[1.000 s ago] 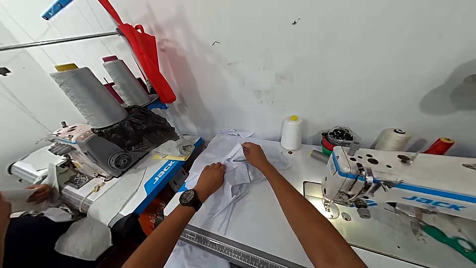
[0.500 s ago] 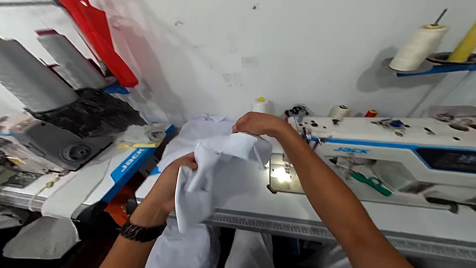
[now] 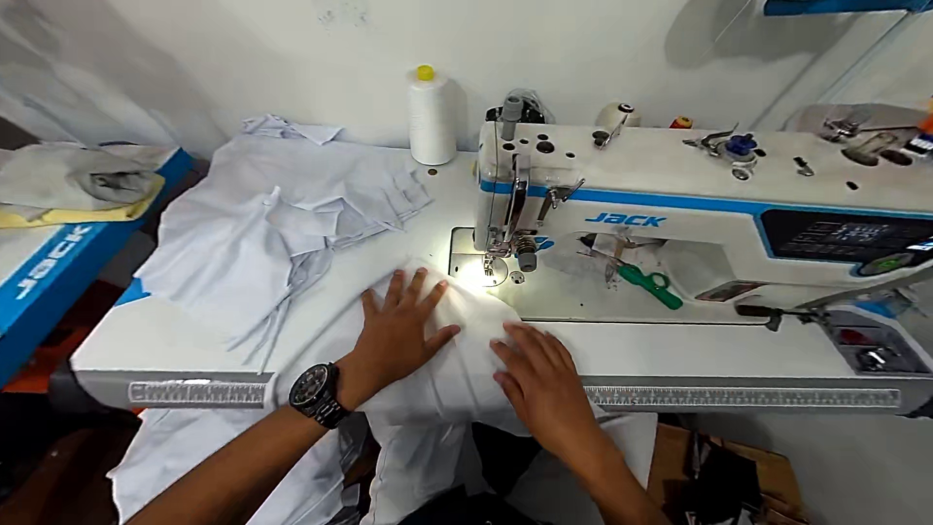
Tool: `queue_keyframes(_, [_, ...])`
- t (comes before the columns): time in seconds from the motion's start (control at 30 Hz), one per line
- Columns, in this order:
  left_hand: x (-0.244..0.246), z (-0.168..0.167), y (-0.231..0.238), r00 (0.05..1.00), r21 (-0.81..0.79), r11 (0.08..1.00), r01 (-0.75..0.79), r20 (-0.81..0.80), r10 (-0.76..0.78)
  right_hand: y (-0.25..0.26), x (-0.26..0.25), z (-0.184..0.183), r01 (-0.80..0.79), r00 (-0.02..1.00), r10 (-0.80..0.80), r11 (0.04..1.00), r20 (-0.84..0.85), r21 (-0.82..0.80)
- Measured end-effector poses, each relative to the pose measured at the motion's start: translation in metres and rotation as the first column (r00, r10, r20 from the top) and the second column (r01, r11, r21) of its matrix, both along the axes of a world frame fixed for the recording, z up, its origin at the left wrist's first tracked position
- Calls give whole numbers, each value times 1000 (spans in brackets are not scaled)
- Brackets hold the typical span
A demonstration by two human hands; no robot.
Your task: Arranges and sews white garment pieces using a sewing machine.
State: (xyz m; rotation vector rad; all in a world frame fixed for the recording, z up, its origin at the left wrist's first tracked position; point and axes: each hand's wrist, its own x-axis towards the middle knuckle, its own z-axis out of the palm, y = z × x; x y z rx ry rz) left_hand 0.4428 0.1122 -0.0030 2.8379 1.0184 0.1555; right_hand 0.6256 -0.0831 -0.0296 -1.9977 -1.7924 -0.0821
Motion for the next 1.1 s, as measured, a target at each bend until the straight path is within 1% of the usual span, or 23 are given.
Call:
queue_keyframes(0.1, [26,-7,45,999,-7,999,33,29,-33,21,44,14,127,985,-125,992,117,-5])
queue_keyframes(0.2, [73,-8,101,984,1,989,146,106,-145,38,72,53,239,963,-236,971,131,-5])
queue_keyframes(0.27, [107,3,126,969,-6,976,218,118,-216,40,58,67,215,975,-216,976,57,13])
queue_keyframes(0.33, [130,24,132,963,-9,971,240,126,-237,35,33,62,144,988,-143,989,-50,21])
queue_keyframes(0.37, [136,35,130,960,28,973,230,155,-232,32,23,55,115,989,-112,993,-100,25])
queue_keyframes(0.4, [135,43,126,956,72,977,203,200,-214,29,17,46,103,984,-98,994,-150,26])
queue_keyframes(0.43, [127,51,118,950,77,982,170,251,-184,27,16,37,107,975,-100,994,-199,26])
queue_keyframes(0.5, [92,63,91,957,-19,990,142,260,-132,25,24,27,150,949,-132,988,-286,43])
queue_keyframes(0.53, [69,67,70,959,-85,983,161,247,-136,26,29,26,175,939,-149,983,-309,56])
queue_keyframes(0.6, [37,54,38,925,-101,955,280,293,-241,34,37,31,207,942,-172,973,-287,98])
queue_keyframes(0.63, [31,45,24,895,-89,931,355,320,-310,39,37,35,208,951,-174,971,-257,114])
queue_keyframes(0.67, [30,36,13,866,-65,904,422,326,-380,42,33,39,199,958,-168,973,-233,114])
queue_keyframes(0.73, [38,19,2,817,39,861,507,298,-494,43,17,44,186,963,-168,980,-212,67])
queue_keyframes(0.77, [42,14,1,799,65,848,527,302,-520,40,6,44,197,960,-187,980,-209,27])
queue_keyframes(0.8, [43,12,2,785,47,844,534,344,-515,35,-4,42,214,956,-211,977,-206,-8])
queue_keyframes(0.83, [42,13,5,775,-21,848,529,418,-473,31,-13,38,229,950,-230,973,-212,-29])
queue_keyframes(0.87, [38,16,8,765,-135,843,521,511,-391,30,-20,34,230,945,-231,973,-232,-30])
queue_keyframes(0.9, [33,17,12,751,-271,812,517,598,-279,29,-27,30,212,941,-209,977,-266,-17])
queue_keyframes(0.93, [27,18,14,736,-400,758,514,660,-151,31,-34,27,177,937,-169,984,-305,-3])
queue_keyframes(0.97, [21,19,16,723,-485,710,511,689,-50,33,-38,27,142,931,-128,990,-343,15])
queue_keyframes(1.0, [14,19,18,713,-501,705,503,701,-10,36,-38,29,109,927,-86,993,-364,43])
queue_keyframes(1.03, [6,17,21,715,-448,756,478,698,-39,37,-36,35,65,929,-34,995,-369,73])
queue_keyframes(1.1, [-16,11,24,789,-245,895,373,591,-167,33,-24,45,-63,944,90,993,-316,97])
